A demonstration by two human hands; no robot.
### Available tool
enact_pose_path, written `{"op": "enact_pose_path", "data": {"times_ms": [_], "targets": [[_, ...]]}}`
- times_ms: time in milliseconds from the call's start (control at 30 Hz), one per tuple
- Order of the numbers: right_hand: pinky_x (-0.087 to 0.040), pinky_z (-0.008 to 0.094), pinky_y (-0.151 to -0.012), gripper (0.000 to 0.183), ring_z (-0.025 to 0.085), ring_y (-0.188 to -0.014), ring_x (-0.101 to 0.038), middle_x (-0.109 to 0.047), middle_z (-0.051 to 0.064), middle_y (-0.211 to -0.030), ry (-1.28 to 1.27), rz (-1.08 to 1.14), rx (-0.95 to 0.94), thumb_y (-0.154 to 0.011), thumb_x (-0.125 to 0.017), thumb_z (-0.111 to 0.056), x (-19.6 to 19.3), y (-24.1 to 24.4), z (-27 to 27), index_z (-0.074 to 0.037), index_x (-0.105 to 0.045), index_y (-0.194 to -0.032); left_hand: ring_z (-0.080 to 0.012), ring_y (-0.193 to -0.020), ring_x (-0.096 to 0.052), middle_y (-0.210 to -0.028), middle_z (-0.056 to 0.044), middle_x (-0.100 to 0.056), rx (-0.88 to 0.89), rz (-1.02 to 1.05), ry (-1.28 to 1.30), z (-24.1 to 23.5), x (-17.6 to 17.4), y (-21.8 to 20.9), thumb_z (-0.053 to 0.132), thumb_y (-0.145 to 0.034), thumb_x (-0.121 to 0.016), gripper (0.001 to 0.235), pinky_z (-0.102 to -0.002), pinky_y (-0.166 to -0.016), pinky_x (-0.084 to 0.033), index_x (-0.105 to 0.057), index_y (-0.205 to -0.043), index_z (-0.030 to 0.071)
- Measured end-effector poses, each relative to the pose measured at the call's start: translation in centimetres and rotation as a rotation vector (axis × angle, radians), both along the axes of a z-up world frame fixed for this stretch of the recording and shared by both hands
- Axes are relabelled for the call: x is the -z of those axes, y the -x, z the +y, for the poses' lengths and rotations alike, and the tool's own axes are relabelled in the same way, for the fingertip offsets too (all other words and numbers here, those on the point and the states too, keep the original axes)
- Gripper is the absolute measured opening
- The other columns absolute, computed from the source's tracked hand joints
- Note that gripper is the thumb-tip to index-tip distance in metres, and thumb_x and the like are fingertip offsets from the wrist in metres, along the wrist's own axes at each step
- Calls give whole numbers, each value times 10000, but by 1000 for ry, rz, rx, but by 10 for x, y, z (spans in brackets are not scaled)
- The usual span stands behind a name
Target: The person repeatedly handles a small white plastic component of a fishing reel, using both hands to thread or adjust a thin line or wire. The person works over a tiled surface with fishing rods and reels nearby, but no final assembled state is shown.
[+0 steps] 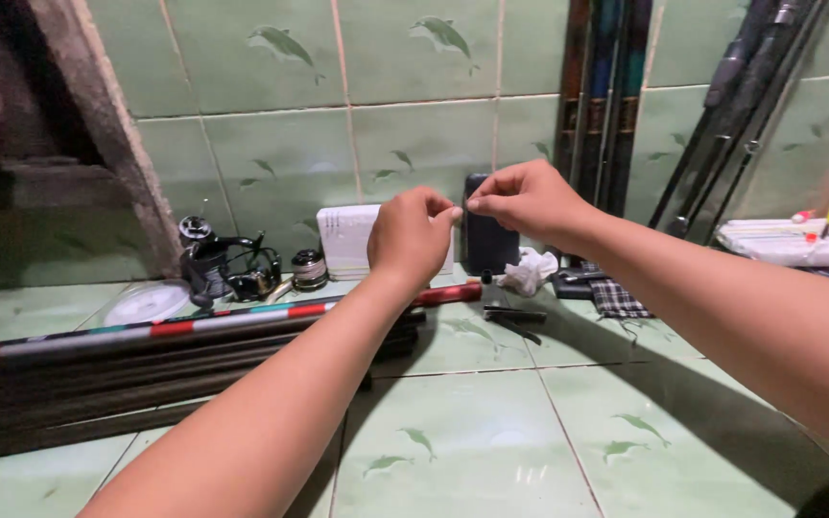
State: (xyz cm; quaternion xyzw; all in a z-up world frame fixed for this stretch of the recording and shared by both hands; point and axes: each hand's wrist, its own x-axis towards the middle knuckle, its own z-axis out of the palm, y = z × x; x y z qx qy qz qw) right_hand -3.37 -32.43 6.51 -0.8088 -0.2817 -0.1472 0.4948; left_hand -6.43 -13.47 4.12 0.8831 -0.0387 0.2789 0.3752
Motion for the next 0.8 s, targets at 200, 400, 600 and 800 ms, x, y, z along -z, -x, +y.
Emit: {"op": "enact_pose_path", "data": {"times_ms": [200,400,600,800], "targets": [[-395,219,-442,132,147,-473,-603,-571,59,-498,-58,203,-5,-799,-777,-180,8,-17,47,-100,-743,-700,-344,-953,-740,-940,-28,-750,-18,-191,-404,36,13,-3,269,-953,-635,109,-516,-813,-595,-732,-979,227],[-351,225,-366,219,157,-433,-546,-511,80,-529,-144,400,-67,-835,-760,-140,4,-16,70,-46,-658,-665,-304,-934,-740,-909,11,-705,-64,-323,-470,59,26,-12,249,-946,-647,39,-487,-783,-614,-685,-940,251],[-343,223,-405,170,159,-524,-591,-500,37,-592,-109,455,-64,-816,-743,-202,-5,-43,89,-43,-712,-767,-303,-986,-738,-920,-19,-748,-39,-307,-216,78,15,-8,300,-915,-735,70,-504,-815,-602,-739,-942,235],[-378,229,-385,186,169,-522,-644,-570,46,-566,-45,392,-46,-797,-747,-184,-20,-54,119,-70,-669,-673,-302,-1021,-731,-936,-11,-762,-26,-295,-101,109,22,-48,270,-901,-749,56,-502,-844,-585,-767,-953,262]]}}
